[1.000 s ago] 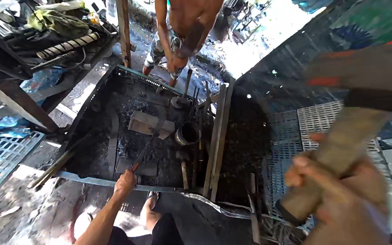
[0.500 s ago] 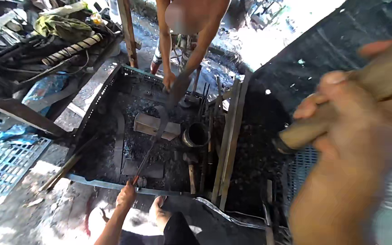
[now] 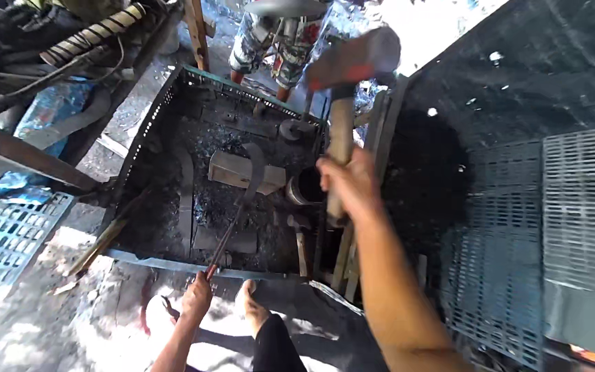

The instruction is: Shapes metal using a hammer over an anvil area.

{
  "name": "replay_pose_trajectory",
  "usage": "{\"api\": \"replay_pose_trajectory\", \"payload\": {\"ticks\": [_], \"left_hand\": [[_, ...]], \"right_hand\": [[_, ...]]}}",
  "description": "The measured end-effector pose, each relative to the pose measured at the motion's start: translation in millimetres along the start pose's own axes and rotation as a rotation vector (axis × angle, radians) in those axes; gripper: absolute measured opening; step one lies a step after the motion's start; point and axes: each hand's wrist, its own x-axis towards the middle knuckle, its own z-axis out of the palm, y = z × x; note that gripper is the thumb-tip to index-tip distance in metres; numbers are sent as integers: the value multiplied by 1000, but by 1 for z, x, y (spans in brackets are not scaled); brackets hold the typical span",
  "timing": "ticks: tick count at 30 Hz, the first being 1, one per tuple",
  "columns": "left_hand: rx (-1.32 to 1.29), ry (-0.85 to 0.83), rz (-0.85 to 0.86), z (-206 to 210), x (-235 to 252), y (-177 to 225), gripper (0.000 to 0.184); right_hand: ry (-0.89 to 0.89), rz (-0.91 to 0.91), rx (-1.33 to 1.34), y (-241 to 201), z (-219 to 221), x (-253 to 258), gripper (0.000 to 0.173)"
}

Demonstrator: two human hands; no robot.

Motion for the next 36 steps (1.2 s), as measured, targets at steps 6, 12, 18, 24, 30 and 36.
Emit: {"api": "replay_pose_trajectory", "payload": {"ticks": [6, 12, 18, 24, 30, 36], "left_hand": [[10, -1, -18, -13, -4, 0, 41], [-36, 9, -12, 8, 14, -7, 37], [-31, 10, -9, 6, 2, -15, 40], [0, 5, -10, 5, -2, -28, 41], [-17, -22, -6, 1, -3, -29, 40], [-8, -43, -27, 12, -5, -37, 37]], "right_hand": [[325, -382, -207, -96, -99, -7, 49], [299, -110, -227, 79, 86, 21, 46], [-188, 303, -159, 101, 109, 35, 41], [84, -168, -274, -56, -48, -10, 44], [460, -345, -316, -23, 10, 14, 43], [-160, 437, 75, 159, 176, 20, 37]]}}
